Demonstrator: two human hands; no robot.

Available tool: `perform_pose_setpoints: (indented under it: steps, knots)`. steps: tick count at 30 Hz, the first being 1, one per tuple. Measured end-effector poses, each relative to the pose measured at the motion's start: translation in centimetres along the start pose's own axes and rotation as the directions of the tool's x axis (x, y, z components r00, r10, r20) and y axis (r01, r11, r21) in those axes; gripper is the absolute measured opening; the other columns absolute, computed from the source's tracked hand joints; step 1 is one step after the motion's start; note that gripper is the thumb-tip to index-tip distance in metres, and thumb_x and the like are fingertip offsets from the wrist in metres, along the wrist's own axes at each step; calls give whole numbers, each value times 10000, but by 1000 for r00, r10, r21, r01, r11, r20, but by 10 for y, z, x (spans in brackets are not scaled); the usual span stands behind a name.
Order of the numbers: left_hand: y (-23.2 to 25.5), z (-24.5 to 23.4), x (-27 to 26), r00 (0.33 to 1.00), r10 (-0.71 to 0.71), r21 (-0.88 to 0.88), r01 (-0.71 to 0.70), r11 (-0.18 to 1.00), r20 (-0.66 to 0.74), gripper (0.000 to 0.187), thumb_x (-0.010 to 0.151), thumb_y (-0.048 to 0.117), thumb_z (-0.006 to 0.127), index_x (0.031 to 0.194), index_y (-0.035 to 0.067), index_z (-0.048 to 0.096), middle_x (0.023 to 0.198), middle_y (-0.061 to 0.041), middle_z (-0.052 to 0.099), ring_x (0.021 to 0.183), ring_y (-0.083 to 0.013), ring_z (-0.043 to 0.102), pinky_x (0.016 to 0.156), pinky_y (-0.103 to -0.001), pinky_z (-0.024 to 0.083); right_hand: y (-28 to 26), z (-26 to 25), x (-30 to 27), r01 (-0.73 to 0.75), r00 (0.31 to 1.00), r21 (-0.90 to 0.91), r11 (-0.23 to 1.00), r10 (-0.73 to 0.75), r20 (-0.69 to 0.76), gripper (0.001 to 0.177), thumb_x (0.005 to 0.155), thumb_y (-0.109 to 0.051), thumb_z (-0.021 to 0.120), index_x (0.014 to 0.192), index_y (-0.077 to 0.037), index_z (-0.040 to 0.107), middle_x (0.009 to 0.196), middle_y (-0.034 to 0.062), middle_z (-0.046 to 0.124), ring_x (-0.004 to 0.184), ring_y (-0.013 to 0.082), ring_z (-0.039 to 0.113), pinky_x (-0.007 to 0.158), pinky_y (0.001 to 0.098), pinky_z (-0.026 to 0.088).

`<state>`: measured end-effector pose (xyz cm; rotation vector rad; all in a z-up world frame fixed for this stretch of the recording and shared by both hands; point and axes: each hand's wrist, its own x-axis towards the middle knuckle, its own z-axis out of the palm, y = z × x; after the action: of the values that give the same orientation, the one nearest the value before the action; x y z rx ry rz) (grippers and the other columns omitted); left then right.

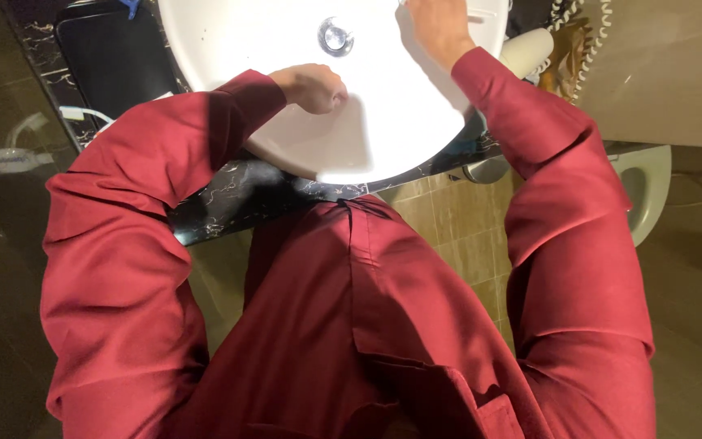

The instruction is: Scrubbing and wiping down a bathroom sink bowl.

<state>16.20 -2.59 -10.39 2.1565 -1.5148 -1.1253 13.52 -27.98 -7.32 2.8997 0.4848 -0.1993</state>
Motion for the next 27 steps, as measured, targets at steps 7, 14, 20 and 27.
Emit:
perform_pose_setpoints:
  steps: [7,14,20,27]
  knots:
    - [2,-1,5,994,-77,83,71,994,81,343,862,73,522,1115,78,753,1025,-178,762,945,-358,712,871,-477,558,-77,0,-44,-88,960,579,811,-87,268,240,982,-197,580,989,-73,785,811,246,728,692,403,717,704,490,573]
    - [-2,-3,17,999,-3,-2,3,1000,-36,278,926,150,546,1070,65,769,1028,-201,755,964,-397,695,878,-492,546,11,5,-35,0,913,41,999,-17,408,439,1185,-195,446,938,25,734,788,163,704,651,279,725,600,445,599]
    - [-6,-7,84,576,120,31,-162,986,-809,473,852,151,732,1260,-72,648,1108,-278,704,1045,-489,665,893,-569,519,84,19,19,-177,973,463,868,84,214,299,1061,-212,601,905,-13,760,807,158,715,694,300,687,684,439,520]
    - [29,-53,113,694,-132,-195,-12,981,-707,243,873,85,727,1109,83,785,1037,-152,758,917,-318,743,882,-430,586,75,-36,7,-372,847,680,632,-69,527,207,966,-178,588,1016,-71,758,827,135,726,686,228,663,645,413,542]
